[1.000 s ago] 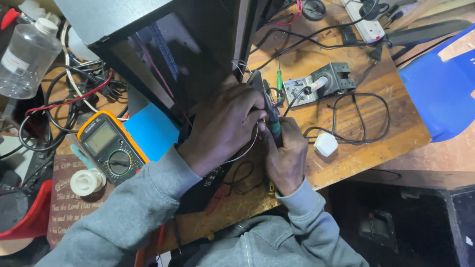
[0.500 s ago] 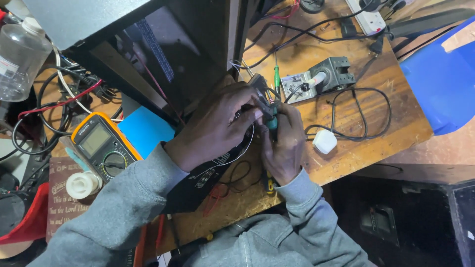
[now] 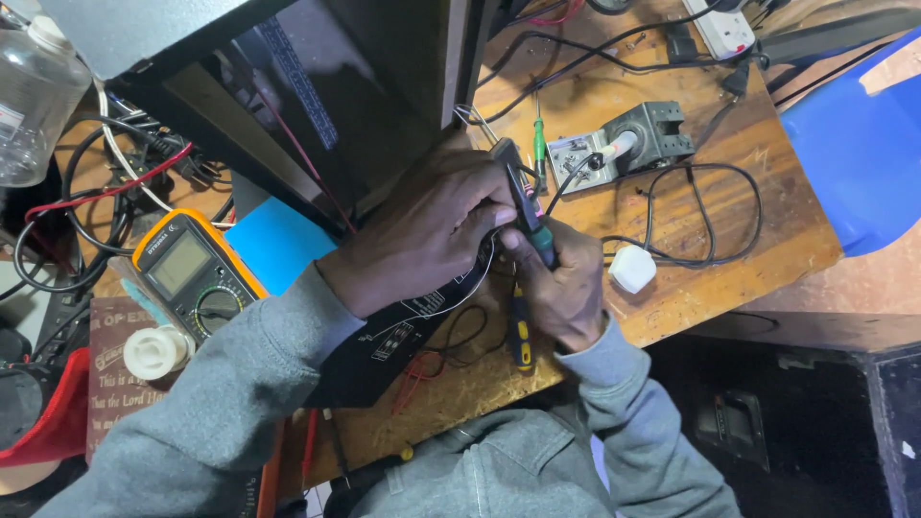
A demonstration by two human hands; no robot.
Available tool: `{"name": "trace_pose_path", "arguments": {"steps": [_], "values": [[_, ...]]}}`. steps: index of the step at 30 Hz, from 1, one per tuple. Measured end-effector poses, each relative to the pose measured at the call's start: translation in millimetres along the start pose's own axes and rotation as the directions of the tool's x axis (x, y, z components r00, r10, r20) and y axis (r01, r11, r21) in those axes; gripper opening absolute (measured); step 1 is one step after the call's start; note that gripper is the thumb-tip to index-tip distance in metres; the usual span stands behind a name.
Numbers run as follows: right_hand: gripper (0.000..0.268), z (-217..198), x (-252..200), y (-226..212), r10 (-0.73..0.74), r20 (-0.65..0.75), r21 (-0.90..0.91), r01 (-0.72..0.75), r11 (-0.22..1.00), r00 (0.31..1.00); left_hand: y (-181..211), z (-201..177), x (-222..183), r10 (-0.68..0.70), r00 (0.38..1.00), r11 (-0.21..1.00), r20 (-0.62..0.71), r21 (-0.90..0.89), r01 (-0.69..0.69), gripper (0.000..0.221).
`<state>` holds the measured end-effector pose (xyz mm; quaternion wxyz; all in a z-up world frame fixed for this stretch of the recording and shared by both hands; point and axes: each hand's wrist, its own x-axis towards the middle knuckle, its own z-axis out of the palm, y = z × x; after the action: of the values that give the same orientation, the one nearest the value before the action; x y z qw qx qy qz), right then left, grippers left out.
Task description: Stripping insulation from electrical wires and disassembling a speaker for repair.
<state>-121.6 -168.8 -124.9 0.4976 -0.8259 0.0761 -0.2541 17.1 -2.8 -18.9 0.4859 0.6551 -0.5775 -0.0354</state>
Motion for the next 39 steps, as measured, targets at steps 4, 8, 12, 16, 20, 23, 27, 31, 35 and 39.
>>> {"name": "trace_pose_path", "arguments": {"steps": [4, 8, 12, 16, 20, 23, 27, 31, 35, 39], "values": [[0.034, -21, 12, 11, 0.1, 0.117, -0.025, -0.097, 0.995, 0.988, 16, 2, 1, -0.048, 0.994, 0.998, 0.099, 0.039, 0.044, 0.015], [0.045, -50, 20, -10, -0.032, 0.245, -0.069, 0.05, 0.996, 0.969, 29, 3, -1, 0.033, 0.998, 0.998, 0.057, 0.058, -0.037, 0.02], [0.056, -61, 6, -28, 0.11, 0.286, -0.192, -0.055, 0.98, 0.952, 32, -5, -5, -0.073, 0.997, 0.989, 0.036, 0.132, 0.067, 0.01], [0.046, -59, -16, -51, 0.108, 0.262, -0.01, -0.109, 0.994, 0.959, 40, -5, 0, 0.001, 1.0, 0.958, 0.001, 0.285, -0.001, 0.014], [0.042, -59, -31, -60, 0.162, 0.232, 0.092, -0.187, 0.978, 0.959, 39, 15, 16, 0.071, 0.992, 0.866, 0.102, 0.488, -0.112, 0.049], [0.041, -59, -35, -50, 0.242, 0.156, -0.166, -0.216, 0.962, 0.958, 9, 40, 23, 0.086, 0.996, 0.981, 0.016, 0.174, -0.088, 0.049], [0.031, -61, -46, -38, 0.104, 0.164, -0.551, 0.004, 0.834, 0.981, 2, 28, 31, -0.052, 0.999, 0.995, -0.013, 0.086, 0.053, 0.04], [0.023, -59, -60, -31, -0.013, 0.169, -0.557, 0.107, 0.823, 0.986, -1, 34, 64, -0.242, 0.963, 0.97, 0.115, 0.037, 0.239, 0.043], [0.032, -50, -62, -32, -0.021, 0.126, -0.607, 0.094, 0.789, 0.992, -70, 54, 104, -0.333, 0.907, 0.8, 0.257, 0.586, 0.127, 0.019], [0.029, -52, -68, -32, -0.057, 0.092, -0.595, 0.101, 0.797, 0.994, -46, 45, 136, -0.607, 0.645, 0.76, 0.464, 0.576, 0.3, 0.015]]}}
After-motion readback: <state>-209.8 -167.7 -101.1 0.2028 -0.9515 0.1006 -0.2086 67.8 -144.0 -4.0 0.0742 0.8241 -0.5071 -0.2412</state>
